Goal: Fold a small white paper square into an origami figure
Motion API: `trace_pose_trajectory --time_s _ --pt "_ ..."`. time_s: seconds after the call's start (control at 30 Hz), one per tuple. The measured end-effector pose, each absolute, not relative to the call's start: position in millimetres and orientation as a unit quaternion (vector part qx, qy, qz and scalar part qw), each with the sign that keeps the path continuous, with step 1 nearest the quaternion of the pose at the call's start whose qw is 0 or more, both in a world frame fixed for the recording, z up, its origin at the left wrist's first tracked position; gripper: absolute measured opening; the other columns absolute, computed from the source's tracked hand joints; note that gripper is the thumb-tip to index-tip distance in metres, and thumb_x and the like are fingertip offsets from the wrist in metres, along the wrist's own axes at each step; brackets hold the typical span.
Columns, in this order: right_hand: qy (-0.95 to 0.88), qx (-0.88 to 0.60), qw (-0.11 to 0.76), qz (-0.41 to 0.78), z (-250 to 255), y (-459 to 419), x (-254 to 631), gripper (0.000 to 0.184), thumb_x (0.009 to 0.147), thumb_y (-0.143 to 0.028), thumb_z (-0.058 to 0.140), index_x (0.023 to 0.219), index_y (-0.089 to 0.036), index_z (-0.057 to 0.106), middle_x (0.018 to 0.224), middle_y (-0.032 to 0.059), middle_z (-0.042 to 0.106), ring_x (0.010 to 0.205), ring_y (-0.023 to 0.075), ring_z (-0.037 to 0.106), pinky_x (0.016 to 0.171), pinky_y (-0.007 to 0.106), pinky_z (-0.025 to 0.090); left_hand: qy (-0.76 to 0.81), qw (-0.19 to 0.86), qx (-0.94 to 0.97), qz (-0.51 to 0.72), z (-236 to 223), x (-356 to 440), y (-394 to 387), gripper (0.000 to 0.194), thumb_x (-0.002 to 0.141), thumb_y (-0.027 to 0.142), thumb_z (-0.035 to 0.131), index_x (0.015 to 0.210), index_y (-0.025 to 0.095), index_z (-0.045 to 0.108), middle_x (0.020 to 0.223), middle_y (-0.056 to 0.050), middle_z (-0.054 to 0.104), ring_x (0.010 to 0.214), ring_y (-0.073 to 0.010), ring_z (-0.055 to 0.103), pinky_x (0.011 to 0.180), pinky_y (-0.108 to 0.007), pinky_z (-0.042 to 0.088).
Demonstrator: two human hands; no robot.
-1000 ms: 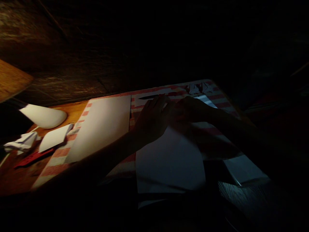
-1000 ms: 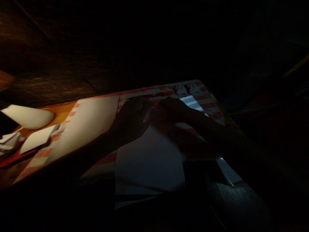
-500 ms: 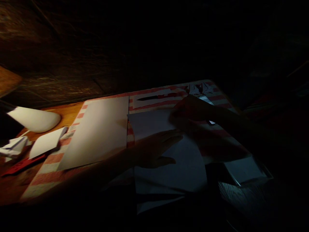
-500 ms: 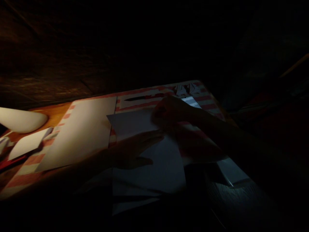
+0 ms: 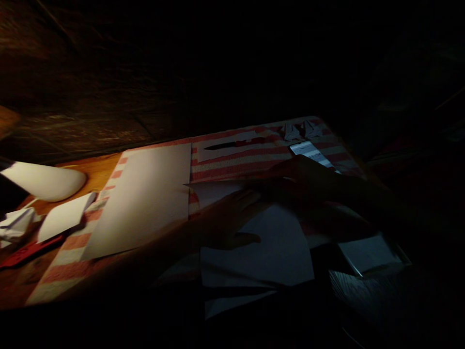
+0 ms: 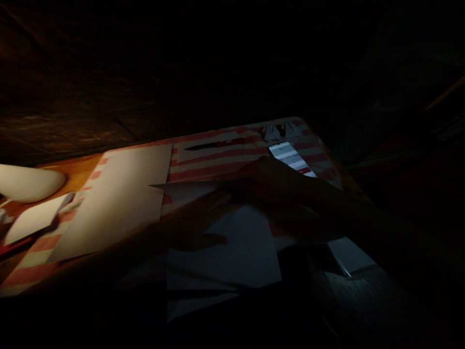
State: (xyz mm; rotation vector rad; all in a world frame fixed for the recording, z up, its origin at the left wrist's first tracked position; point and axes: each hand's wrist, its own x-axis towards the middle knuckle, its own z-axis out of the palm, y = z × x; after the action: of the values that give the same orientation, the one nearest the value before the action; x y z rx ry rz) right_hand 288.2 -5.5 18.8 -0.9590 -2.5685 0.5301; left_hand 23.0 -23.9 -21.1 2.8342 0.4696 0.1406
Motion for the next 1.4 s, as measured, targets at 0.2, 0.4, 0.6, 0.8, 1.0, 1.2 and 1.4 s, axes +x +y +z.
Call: trace_pose_trajectory --time_s 0.2,0.4,0.6,0.8,1.0,1.2,1.4 --pt "-0.860 -0.400 0.201 0.246 27 -11 298 0.033 0.092 -0.023 0.051 0.106 -0.019 0.081 0.093 0.0016 0.081 0.075 0.0170 0.071 0.064 0.025 0.047 0.162 0.131 0.977 0.033 -20 23 -23 0.072 0.097 0.047 0.055 0.156 0.011 0.032 0.156 -0.023 0.043 0.146 -0.0348 0.040 0.117 -0.051 0.040" --pt "-0.860 -0.404 0.185 0.251 28 -14 294 0.030 0.091 -0.019 0.053 0.101 -0.022 0.081 0.093 0.0004 0.081 0.076 0.0175 0.071 0.068 0.026 0.049 0.172 0.119 0.977 0.028 -20 23 -25 0.071 0.097 0.047 0.054 0.155 0.012 0.032 0.155 -0.023 0.044 0.145 -0.0351 0.042 0.117 -0.052 0.041" --pt "-0.885 -0.373 0.154 0.233 27 -17 295 0.035 0.091 -0.013 0.052 0.112 -0.022 0.079 0.110 0.0022 0.080 0.093 0.0195 0.075 0.080 0.027 0.053 0.176 0.100 0.979 0.028 -22 19 -24 0.066 0.097 0.047 0.054 0.151 0.011 0.041 0.155 -0.024 0.045 0.143 -0.0361 0.046 0.114 -0.051 0.044" --pt "-0.911 -0.341 0.165 0.161 13 -37 292 0.041 0.097 -0.015 0.053 0.134 -0.026 0.067 0.137 0.0045 0.069 0.119 0.0217 0.069 0.097 0.035 0.054 0.237 0.079 0.968 -0.003 -12 14 -30 0.063 0.095 0.041 0.058 0.153 0.018 0.044 0.139 -0.019 0.064 0.121 -0.0357 0.065 0.099 -0.050 0.056" --pt "-0.920 -0.347 0.173 0.051 -11 -61 288 0.038 0.099 -0.027 0.057 0.136 -0.023 0.064 0.147 0.0111 0.061 0.129 0.0308 0.062 0.102 0.050 0.053 0.107 0.078 0.985 0.108 -7 -18 -66 0.037 0.099 0.016 0.048 0.131 0.023 0.064 0.128 -0.008 0.073 0.119 -0.0203 0.068 0.104 -0.034 0.055" --pt "-0.906 -0.371 0.203 -0.011 -30 -70 286 0.045 0.097 -0.028 0.062 0.142 -0.025 0.058 0.145 0.0120 0.062 0.129 0.0311 0.062 0.101 0.050 0.054 0.252 -0.016 0.944 0.213 6 -4 -91 0.049 0.094 0.016 0.055 0.142 0.019 0.050 0.135 -0.014 0.068 0.133 -0.0286 0.058 0.109 -0.047 0.051" --pt "-0.908 -0.357 0.216 -0.037 -30 -79 277 0.033 0.098 -0.025 0.060 0.130 -0.021 0.068 0.140 0.0121 0.066 0.127 0.0316 0.063 0.101 0.049 0.055 0.374 -0.004 0.922 0.101 -1 39 -76 0.102 0.083 0.065 0.068 0.155 0.003 0.030 0.166 -0.028 0.025 0.154 -0.0473 0.020 0.121 -0.065 0.030"
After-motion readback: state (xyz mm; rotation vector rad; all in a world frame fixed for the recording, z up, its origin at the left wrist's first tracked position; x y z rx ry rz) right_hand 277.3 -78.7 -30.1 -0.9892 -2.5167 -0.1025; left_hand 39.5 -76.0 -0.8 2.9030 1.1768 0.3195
